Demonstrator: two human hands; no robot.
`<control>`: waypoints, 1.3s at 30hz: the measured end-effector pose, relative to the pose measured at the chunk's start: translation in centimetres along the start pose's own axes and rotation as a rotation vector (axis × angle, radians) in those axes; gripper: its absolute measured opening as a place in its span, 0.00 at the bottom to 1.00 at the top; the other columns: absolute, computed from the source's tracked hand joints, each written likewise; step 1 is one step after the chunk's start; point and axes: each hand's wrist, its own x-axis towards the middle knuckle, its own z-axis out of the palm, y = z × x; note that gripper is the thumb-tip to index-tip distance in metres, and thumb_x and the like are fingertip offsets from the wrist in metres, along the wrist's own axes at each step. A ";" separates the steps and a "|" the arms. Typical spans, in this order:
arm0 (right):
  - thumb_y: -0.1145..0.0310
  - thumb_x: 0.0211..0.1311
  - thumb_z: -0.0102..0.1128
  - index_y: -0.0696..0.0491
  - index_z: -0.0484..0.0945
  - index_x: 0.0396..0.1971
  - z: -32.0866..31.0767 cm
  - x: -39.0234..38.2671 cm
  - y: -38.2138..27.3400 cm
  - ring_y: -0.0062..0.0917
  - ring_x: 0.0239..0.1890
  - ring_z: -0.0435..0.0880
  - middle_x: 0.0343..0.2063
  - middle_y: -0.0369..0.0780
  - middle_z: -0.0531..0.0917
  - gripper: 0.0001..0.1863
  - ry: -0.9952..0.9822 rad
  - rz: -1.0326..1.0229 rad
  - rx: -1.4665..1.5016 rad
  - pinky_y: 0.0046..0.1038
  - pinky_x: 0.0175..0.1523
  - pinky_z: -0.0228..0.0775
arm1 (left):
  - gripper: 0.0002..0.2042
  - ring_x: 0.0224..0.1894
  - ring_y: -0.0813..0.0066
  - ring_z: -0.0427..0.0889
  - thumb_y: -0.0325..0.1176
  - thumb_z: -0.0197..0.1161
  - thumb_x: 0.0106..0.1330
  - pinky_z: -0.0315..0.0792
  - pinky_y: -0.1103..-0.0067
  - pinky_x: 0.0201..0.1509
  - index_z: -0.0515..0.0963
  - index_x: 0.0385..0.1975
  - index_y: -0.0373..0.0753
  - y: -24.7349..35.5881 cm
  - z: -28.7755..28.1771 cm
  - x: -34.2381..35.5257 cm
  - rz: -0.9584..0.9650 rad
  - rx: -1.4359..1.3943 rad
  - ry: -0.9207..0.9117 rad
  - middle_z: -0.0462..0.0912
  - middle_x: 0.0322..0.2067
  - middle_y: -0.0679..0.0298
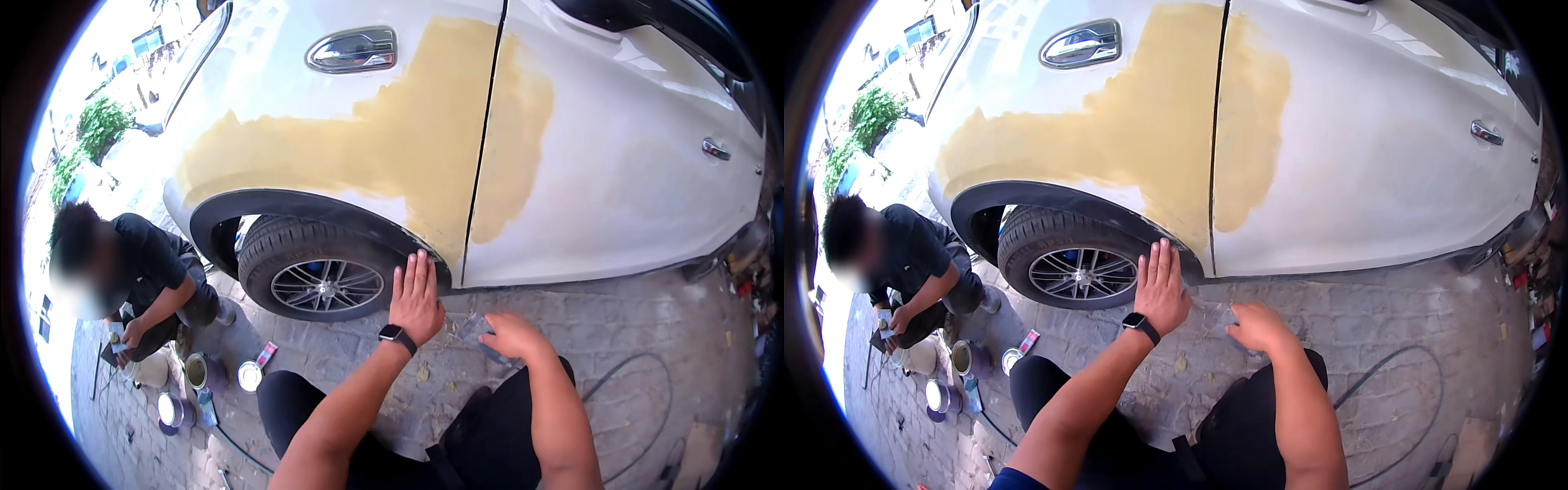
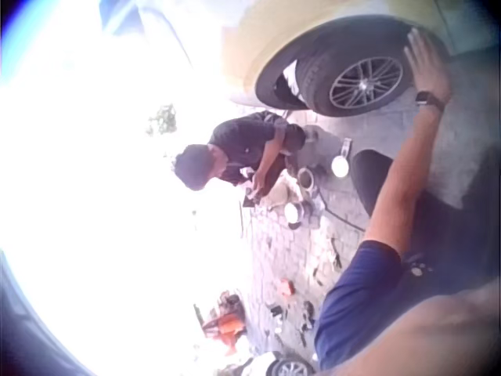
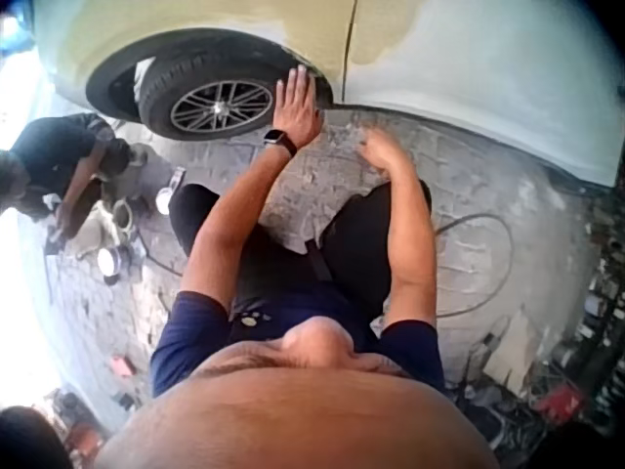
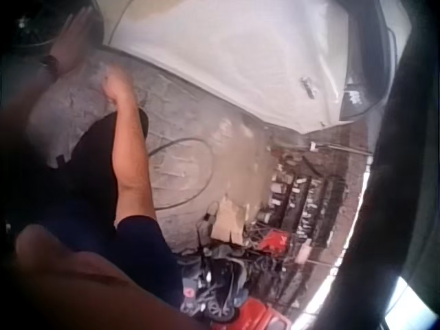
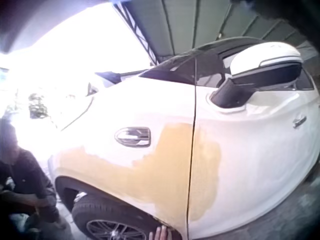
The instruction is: The person kneels beside a white car and uses a putty knife to apply and smooth yellow body filler onto the front fender and door area. Another person assists by handing over additional filler material on a separate knife.
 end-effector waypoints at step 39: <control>0.57 0.68 0.70 0.59 0.84 0.44 -0.4 2.9 -3.4 0.40 0.38 0.88 0.36 0.52 0.88 0.19 0.413 -0.117 0.668 0.36 0.44 0.77 | 0.43 0.79 0.42 0.59 0.30 0.69 0.67 0.55 0.60 0.81 0.52 0.78 0.26 -6.6 -9.5 -5.8 -0.334 -0.701 0.321 0.55 0.77 0.35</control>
